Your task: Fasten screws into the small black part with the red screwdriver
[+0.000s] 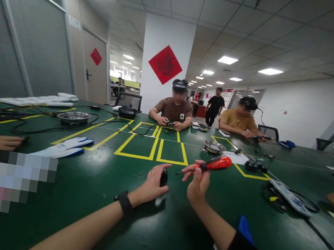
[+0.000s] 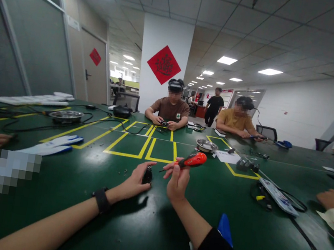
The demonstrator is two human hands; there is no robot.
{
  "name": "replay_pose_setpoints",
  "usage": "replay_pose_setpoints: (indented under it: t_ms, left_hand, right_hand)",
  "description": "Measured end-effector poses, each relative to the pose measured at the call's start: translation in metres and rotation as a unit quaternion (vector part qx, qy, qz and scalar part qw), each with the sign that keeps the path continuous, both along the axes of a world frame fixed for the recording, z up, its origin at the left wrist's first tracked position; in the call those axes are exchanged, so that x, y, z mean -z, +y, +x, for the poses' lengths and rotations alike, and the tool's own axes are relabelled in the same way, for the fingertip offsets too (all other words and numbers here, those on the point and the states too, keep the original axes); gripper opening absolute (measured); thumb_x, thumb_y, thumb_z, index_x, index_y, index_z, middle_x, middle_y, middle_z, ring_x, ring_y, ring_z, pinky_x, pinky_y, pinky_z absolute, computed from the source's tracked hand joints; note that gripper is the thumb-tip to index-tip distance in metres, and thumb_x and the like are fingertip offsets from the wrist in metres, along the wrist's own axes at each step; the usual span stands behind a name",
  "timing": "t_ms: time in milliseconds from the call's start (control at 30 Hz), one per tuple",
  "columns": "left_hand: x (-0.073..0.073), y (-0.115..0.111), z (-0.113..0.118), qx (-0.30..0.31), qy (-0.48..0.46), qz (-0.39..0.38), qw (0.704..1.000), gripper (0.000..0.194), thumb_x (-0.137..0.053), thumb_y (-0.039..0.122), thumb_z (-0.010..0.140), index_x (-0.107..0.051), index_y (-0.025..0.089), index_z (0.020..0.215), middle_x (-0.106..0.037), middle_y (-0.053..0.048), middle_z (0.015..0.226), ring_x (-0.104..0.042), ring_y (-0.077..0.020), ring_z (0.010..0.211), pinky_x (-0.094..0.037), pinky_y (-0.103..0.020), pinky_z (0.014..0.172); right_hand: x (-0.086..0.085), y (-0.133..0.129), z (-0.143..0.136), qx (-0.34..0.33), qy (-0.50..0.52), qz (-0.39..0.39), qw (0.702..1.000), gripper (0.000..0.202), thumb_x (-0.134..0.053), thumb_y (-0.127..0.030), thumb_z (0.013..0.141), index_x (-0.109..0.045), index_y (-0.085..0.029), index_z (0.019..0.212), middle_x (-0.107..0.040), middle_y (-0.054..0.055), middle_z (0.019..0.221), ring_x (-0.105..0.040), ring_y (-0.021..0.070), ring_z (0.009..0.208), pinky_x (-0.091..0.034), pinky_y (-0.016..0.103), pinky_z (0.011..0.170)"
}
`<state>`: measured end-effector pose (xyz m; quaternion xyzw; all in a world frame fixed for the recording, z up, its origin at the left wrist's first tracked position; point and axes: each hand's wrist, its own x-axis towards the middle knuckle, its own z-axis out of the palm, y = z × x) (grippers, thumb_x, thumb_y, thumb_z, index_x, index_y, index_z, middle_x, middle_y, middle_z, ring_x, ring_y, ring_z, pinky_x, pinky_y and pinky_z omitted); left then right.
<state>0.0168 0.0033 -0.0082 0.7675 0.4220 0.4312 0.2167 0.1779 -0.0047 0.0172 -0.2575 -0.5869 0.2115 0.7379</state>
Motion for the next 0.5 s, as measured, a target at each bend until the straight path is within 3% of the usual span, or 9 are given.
replay_pose_setpoints:
  t_ms: [133,300,500]
  left_hand:
    - [0.003,0.002,0.004,0.063,-0.058,-0.038,0.996,0.061,-0.061,0.015,0.067,-0.040,0.020,0.124,-0.053,-0.009,0.121,-0.047,-0.0227,0.113,-0.033,-0.039,0.100]
    - [0.004,0.012,-0.002,0.143,-0.143,-0.106,0.974,0.047,-0.063,0.018,0.070,-0.048,0.017,0.115,-0.058,-0.008,0.114,-0.054,-0.0198,0.106,-0.037,-0.036,0.096]
    - [0.005,0.017,-0.005,0.137,-0.128,-0.117,0.975,0.027,-0.062,0.025,0.073,-0.057,0.013,0.096,-0.063,-0.006,0.095,-0.058,-0.0186,0.088,-0.044,-0.032,0.083]
  right_hand:
    - [-0.001,-0.006,-0.007,-0.051,-0.024,-0.018,0.998,0.019,-0.032,-0.031,0.092,-0.040,-0.020,0.106,-0.061,-0.001,0.074,-0.056,0.0102,0.049,-0.045,0.027,0.055]
    - [0.002,-0.009,-0.012,-0.088,-0.077,-0.022,0.993,0.021,-0.034,-0.032,0.091,-0.040,-0.020,0.107,-0.062,0.001,0.078,-0.058,0.0117,0.054,-0.048,0.030,0.061]
    - [0.005,-0.007,-0.012,-0.097,-0.106,-0.025,0.989,0.021,-0.036,-0.033,0.091,-0.041,-0.019,0.105,-0.062,0.003,0.080,-0.060,0.0137,0.060,-0.049,0.034,0.067]
